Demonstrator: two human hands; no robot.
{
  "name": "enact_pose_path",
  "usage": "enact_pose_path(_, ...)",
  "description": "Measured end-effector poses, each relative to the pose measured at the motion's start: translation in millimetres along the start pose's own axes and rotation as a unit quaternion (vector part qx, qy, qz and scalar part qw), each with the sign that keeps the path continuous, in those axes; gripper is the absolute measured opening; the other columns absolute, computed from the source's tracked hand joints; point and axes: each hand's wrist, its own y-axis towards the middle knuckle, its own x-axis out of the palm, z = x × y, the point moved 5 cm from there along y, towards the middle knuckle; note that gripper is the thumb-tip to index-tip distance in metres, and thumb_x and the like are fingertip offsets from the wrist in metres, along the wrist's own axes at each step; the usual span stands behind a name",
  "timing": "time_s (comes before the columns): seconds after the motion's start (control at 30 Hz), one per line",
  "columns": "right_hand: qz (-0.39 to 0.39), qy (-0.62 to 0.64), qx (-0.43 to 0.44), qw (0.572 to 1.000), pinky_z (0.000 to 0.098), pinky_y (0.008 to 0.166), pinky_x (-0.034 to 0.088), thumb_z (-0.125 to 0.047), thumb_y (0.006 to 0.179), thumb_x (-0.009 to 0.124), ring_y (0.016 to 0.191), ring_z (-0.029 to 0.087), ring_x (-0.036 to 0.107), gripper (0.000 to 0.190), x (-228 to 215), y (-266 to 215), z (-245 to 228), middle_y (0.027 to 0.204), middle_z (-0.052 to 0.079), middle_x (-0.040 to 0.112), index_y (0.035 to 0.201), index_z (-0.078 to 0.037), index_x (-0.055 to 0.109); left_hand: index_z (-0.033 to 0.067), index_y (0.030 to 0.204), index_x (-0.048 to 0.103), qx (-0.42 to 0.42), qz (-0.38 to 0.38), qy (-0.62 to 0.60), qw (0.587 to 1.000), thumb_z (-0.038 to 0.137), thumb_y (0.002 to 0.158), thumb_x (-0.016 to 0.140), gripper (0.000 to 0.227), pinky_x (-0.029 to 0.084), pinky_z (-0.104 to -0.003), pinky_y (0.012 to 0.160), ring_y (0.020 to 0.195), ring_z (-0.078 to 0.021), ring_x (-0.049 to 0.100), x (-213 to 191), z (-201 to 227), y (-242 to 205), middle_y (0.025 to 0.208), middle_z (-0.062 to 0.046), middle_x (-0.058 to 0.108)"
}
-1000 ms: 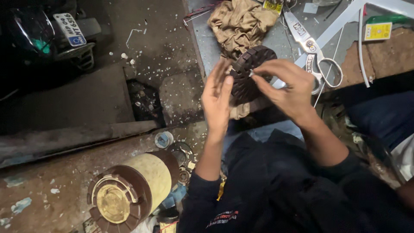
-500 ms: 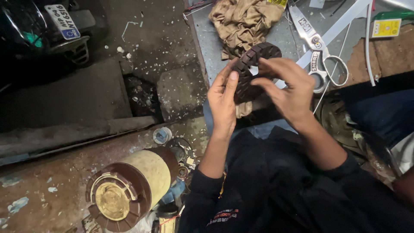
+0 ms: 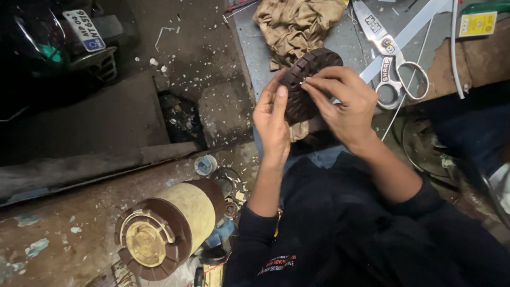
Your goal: The person cuts a long white strip into small rectangular pieces using shears. They repeatedly trim the strip and place the cut pieces onto a dark circular object on the table.
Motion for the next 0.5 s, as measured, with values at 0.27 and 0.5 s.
enact_pose_path(0.27,-0.012,0.101,0.105,0.989,0.0298,0.083,0.057,0.003,0.096,0.081,0.100,0.019,0.072,0.016,-5,-11,21,0.111,0.012,0.074,0.111,-0.001,0.077,-0.0069,0.144,0.053,0.081,0.053,0.153,0.984,-0.004,0.094,0.075,0.054,0.053,-0.029,0.105,0.117,-0.0164,0.065,29,10,-5,0.132,-0.014,0.067)
enact_pose_path(0.5,-0.023,0.162,0.112,0.980,0.0288,0.089,0.061,0.003,0.097,0.078,0.104,0.018,0.072,0.016,-7,-11,26,0.115,0.012,0.072,0.112,0.000,0.076,-0.0021,0.140,0.055,0.056,0.036,0.158,0.985,-0.001,0.090,0.076,0.054,0.054,-0.026,0.100,0.111,-0.0110,0.066,27,6,-4,0.127,-0.007,0.067)
